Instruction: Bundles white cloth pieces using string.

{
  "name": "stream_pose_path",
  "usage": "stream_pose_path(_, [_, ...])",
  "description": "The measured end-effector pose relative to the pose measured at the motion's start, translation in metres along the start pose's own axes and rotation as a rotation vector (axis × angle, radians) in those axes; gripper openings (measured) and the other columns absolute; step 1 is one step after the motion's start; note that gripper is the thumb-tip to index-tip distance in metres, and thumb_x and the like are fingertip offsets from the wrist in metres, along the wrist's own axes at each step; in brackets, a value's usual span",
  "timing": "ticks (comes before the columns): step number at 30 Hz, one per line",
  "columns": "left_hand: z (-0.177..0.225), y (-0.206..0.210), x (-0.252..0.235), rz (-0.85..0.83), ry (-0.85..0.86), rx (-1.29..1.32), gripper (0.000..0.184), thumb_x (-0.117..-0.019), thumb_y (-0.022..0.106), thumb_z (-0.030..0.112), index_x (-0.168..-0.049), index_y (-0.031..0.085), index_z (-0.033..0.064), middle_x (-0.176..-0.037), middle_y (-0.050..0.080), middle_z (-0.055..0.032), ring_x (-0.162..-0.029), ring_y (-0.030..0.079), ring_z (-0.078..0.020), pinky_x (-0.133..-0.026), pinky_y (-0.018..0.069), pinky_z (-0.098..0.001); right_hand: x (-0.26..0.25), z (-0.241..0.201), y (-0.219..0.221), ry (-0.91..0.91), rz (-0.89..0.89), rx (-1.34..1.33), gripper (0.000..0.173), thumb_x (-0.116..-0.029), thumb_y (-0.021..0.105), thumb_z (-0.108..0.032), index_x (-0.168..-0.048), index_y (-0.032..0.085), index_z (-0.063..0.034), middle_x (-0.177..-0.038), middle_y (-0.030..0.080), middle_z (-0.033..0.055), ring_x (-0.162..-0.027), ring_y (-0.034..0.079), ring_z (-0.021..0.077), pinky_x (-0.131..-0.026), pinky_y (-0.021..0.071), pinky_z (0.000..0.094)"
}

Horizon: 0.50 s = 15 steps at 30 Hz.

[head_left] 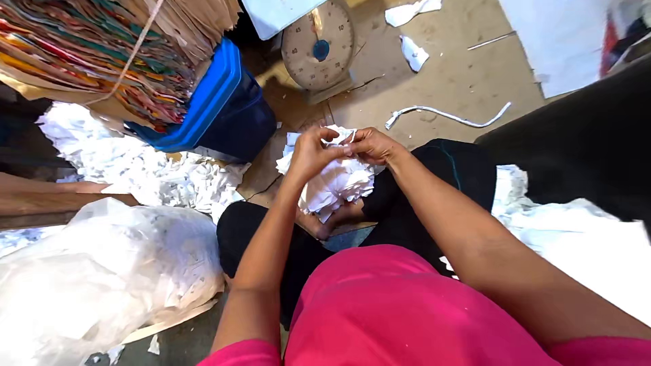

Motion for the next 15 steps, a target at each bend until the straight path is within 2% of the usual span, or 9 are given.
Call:
stream_pose_path(2, [-0.001, 0.017, 0.017, 0.047, 0.010, -0.095, 0.048, -0.0864, 0.082, 0.032, -0.122, 0.071, 0.0008, -0.112, 0.068, -0.0194, -0.089, 0.066, -0.0288, -0.079, 0.0561, -0.0469, -0.001, -0.001, 0.002, 0.006, 0.016, -0.028, 0.014, -0.0922, 0.058, 0.010, -0.093, 0.066, -0.0021, -0.079, 0.071, 0.0003, -0.070, 0.067, 0.0081, -0.070, 0.0591, 0.0282])
stream_pose_path(3, [0.000, 0.024, 0.021, 0.077, 0.023, -0.143, 0.042, -0.0912, 0.077, 0.029, -0.122, 0.071, 0.0011, -0.111, 0.068, -0.0205, -0.091, 0.068, -0.0313, -0.082, 0.0568, -0.0487, -0.001, 0.001, 0.002, 0.002, 0.019, -0.031, 0.014, -0.0918, 0.059, 0.009, -0.092, 0.065, -0.0031, -0.077, 0.071, -0.0002, -0.068, 0.067, 0.0078, -0.069, 0.0590, 0.0277])
stream_pose_path(4, [0.000, 0.029, 0.023, 0.126, 0.048, -0.182, 0.031, -0.0956, 0.072, 0.021, -0.119, 0.072, 0.0005, -0.106, 0.069, -0.0212, -0.091, 0.069, -0.0328, -0.084, 0.0572, -0.0491, 0.000, 0.001, 0.003, -0.005, 0.021, -0.030, 0.014, -0.0915, 0.060, 0.009, -0.091, 0.065, -0.0041, -0.076, 0.070, -0.0010, -0.067, 0.066, 0.0072, -0.069, 0.0587, 0.0266])
stream_pose_path(6, [-0.003, 0.032, 0.023, 0.269, 0.164, -0.188, 0.015, -0.0961, 0.066, 0.007, -0.104, 0.076, -0.0025, -0.091, 0.071, -0.0197, -0.084, 0.070, -0.0311, -0.081, 0.0581, -0.0447, 0.001, 0.000, 0.003, -0.012, 0.017, -0.026, 0.015, -0.0919, 0.060, 0.009, -0.090, 0.065, -0.0052, -0.076, 0.070, -0.0015, -0.067, 0.066, 0.0066, -0.069, 0.0580, 0.0254])
stream_pose_path(8, [-0.011, 0.027, 0.021, 0.357, 0.214, -0.111, 0.014, -0.0963, 0.064, 0.004, -0.097, 0.075, -0.0049, -0.087, 0.071, -0.0186, -0.083, 0.071, -0.0279, -0.081, 0.0578, -0.0412, 0.002, -0.004, 0.003, -0.011, -0.008, 0.005, 0.015, -0.0920, 0.061, 0.009, -0.087, 0.066, -0.0048, -0.079, 0.073, -0.0002, -0.071, 0.069, 0.0081, -0.073, 0.0594, 0.0264])
stream_pose_path(10, [-0.023, 0.017, 0.018, 0.375, 0.125, 0.019, 0.020, -0.1001, 0.061, 0.010, -0.099, 0.073, -0.0058, -0.089, 0.072, -0.0165, -0.081, 0.069, -0.0208, -0.080, 0.0566, -0.0375, 0.000, -0.013, 0.002, 0.002, -0.059, 0.142, 0.011, -0.0901, 0.064, 0.010, -0.089, 0.067, -0.0007, -0.081, 0.073, 0.0017, -0.076, 0.071, 0.0095, -0.078, 0.0607, 0.0283])
stream_pose_path(11, [-0.026, 0.012, 0.016, 0.371, 0.083, 0.071, 0.021, -0.1006, 0.061, 0.012, -0.099, 0.072, -0.0054, -0.087, 0.070, -0.0143, -0.077, 0.066, -0.0169, -0.078, 0.0551, -0.0347, -0.002, -0.020, 0.002, 0.007, -0.086, 0.236, 0.009, -0.0885, 0.066, 0.011, -0.090, 0.068, 0.0019, -0.081, 0.073, 0.0022, -0.075, 0.070, 0.0083, -0.078, 0.0601, 0.0274])
stream_pose_path(13, [-0.021, 0.010, 0.014, 0.343, 0.078, 0.097, 0.019, -0.0992, 0.064, 0.012, -0.097, 0.072, -0.0053, -0.085, 0.070, -0.0138, -0.073, 0.064, -0.0154, -0.074, 0.0543, -0.0331, -0.003, -0.027, 0.005, 0.017, -0.122, 0.354, 0.009, -0.0863, 0.069, 0.011, -0.087, 0.068, 0.0023, -0.077, 0.070, 0.0012, -0.071, 0.068, 0.0062, -0.075, 0.0586, 0.0258])
stream_pose_path(15, [-0.017, 0.008, 0.013, 0.286, 0.050, 0.085, 0.019, -0.0973, 0.067, 0.014, -0.100, 0.072, -0.0044, -0.084, 0.069, -0.0118, -0.072, 0.063, -0.0145, -0.073, 0.0537, -0.0327, -0.003, -0.020, 0.003, 0.006, -0.126, 0.243, 0.014, -0.0841, 0.068, 0.013, -0.085, 0.068, -0.0004, -0.077, 0.070, 0.0004, -0.071, 0.068, 0.0075, -0.074, 0.0595, 0.0272])
Point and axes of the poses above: each hand's wrist, its own x-axis away from the middle knuckle, its own y-axis out of the palm, z = x × y, the point moved 5 cm from there along -x, towards the middle knuckle
